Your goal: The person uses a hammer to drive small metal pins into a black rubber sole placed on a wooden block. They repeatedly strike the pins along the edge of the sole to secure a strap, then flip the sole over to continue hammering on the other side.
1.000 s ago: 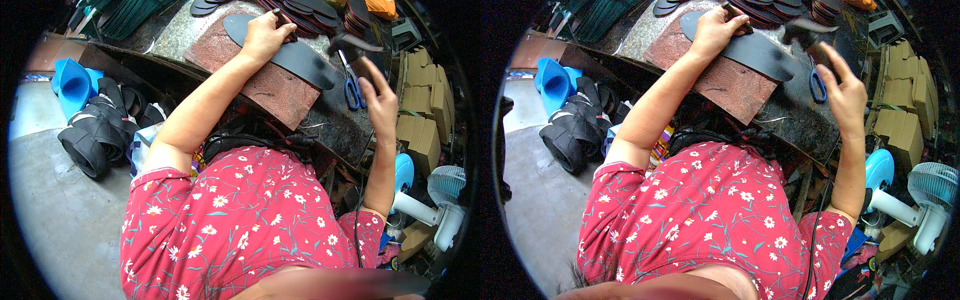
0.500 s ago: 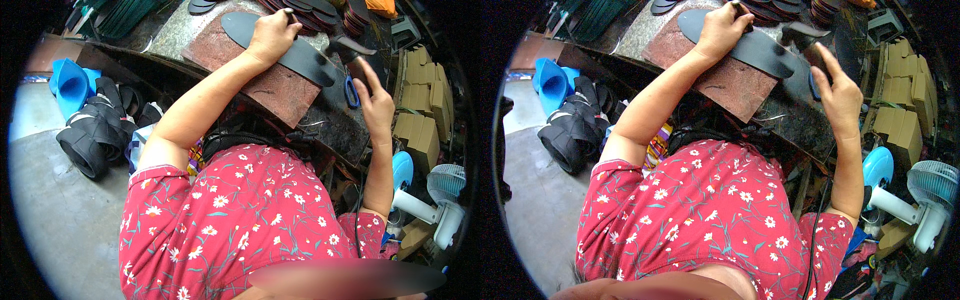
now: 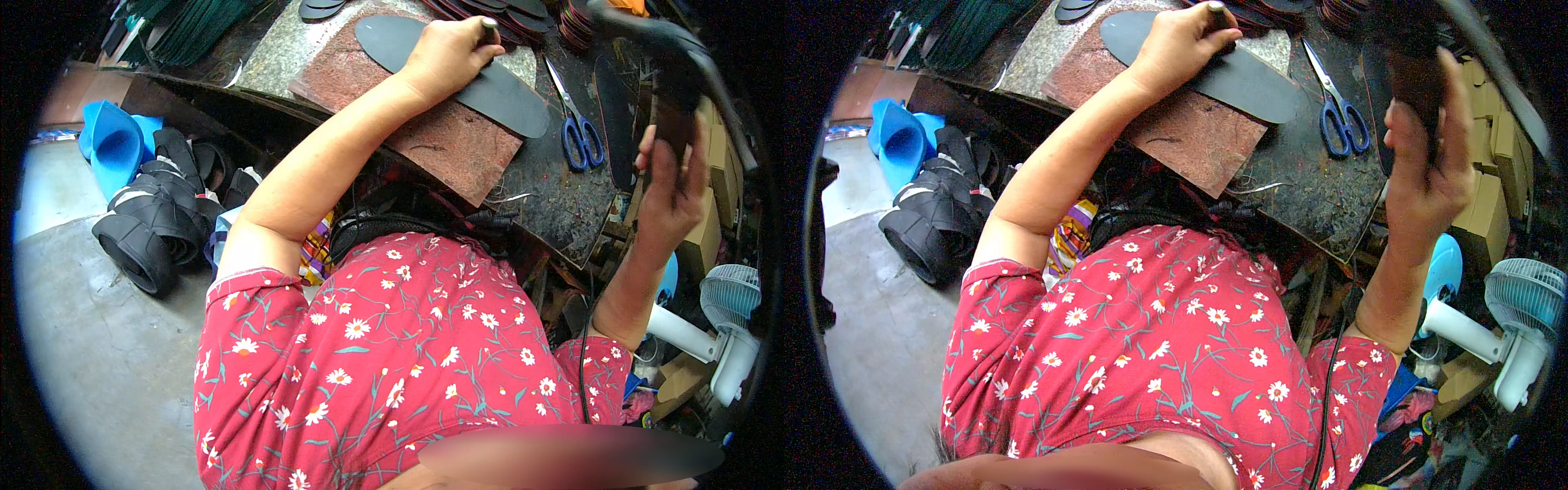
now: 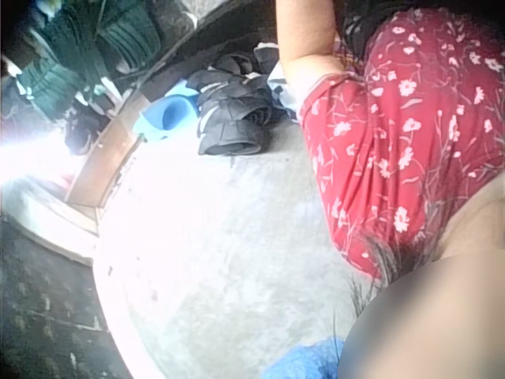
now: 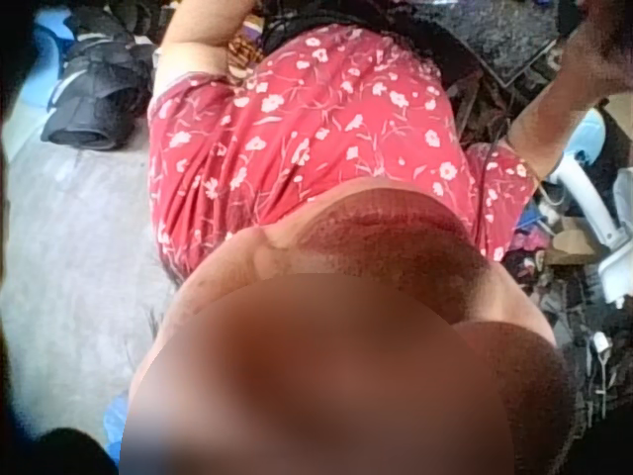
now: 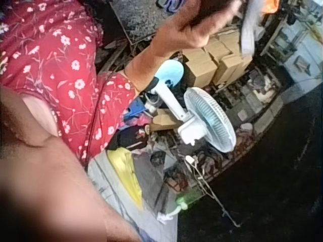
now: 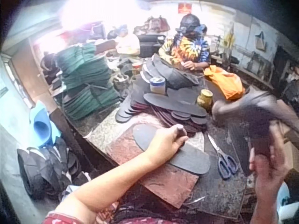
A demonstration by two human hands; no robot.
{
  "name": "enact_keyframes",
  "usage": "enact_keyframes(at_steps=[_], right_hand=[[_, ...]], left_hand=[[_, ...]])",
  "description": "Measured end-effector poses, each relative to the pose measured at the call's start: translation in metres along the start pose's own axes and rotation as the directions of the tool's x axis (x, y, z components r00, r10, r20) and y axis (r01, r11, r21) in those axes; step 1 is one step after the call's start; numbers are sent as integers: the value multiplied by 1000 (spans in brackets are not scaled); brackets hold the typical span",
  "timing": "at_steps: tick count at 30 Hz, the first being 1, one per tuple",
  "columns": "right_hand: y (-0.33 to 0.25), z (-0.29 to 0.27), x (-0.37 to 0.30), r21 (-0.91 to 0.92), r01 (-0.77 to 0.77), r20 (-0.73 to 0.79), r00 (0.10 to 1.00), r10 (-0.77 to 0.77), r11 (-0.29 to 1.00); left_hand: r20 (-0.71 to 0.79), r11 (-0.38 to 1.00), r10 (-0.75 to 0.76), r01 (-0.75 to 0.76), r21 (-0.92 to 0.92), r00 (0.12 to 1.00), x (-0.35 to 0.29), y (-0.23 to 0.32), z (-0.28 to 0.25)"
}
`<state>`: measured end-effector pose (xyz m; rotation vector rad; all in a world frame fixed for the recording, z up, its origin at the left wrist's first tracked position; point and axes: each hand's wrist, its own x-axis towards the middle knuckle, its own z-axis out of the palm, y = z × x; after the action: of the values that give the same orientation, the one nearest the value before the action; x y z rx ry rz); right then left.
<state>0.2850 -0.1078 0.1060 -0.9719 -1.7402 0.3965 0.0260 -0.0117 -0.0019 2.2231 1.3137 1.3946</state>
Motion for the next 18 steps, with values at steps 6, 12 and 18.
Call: enact_keyframes(at_steps=[6, 12, 18], right_hand=[[33, 21, -16, -385, 19, 226, 971, 74, 923], [67, 11, -41, -555, -63, 272, 929, 252, 829], [37, 10, -18, -443, 36, 249, 965, 85, 896]], left_hand=[[30, 976, 88, -92, 196, 996, -3, 12, 10], [175, 495, -544, 483, -722, 820, 0, -6, 10], [33, 919, -295, 293, -263, 955, -3, -1, 10]])
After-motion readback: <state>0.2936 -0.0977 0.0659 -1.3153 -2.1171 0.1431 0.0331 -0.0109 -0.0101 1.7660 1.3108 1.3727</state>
